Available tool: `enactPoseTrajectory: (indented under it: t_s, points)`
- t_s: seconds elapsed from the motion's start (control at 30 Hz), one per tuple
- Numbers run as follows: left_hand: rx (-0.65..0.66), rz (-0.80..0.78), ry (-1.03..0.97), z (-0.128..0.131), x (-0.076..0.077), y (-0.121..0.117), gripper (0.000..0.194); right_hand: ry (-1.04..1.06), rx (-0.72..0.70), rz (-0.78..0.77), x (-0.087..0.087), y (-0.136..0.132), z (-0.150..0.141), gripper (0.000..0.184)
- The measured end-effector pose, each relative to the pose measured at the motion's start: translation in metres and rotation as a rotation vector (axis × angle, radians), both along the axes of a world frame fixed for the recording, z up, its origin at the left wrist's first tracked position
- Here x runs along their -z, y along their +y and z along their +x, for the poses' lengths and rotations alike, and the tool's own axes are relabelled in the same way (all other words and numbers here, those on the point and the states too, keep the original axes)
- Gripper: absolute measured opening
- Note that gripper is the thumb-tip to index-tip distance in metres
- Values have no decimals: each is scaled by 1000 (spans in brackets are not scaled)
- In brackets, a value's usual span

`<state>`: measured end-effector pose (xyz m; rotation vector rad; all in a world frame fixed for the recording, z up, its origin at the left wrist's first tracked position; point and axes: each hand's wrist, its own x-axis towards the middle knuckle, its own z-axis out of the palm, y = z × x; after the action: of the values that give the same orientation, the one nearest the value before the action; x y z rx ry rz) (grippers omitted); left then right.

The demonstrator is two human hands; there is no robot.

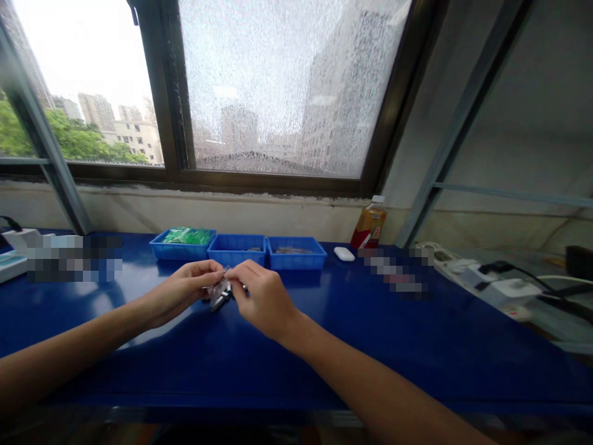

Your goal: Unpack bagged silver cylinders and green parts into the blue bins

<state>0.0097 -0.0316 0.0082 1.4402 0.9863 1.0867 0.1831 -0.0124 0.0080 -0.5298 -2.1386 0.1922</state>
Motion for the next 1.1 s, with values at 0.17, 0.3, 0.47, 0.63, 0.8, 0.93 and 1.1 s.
enactPoseTrajectory:
  t_s: [0.17, 0.3, 0.47, 0.63, 0.8, 0.93, 1.1]
  points:
    - [-159, 346, 290, -6, -2, 1, 20, 4, -21, -120, -5, 1, 1, 17]
    - [-304, 826, 580, -4, -2, -6, 10, -12, -28, -394, -8, 3, 1, 19]
    - [-255, 1014, 661, 3, 1, -14, 6, 49, 38, -518, -4, 8, -2, 27]
    - [-263, 936, 727, 1, 2, -12, 8, 114, 74, -540, -8, 22, 5, 25]
    - [-141, 867, 776, 0, 4, -13, 11, 306, 446, -169, -23, 63, 46, 27]
    - [-49, 829, 803, 1, 5, -15, 11, 43, 714, -11, -22, 93, 77, 26]
    - [-28, 828, 829, 0, 5, -14, 13, -291, 657, -69, -22, 80, 69, 29]
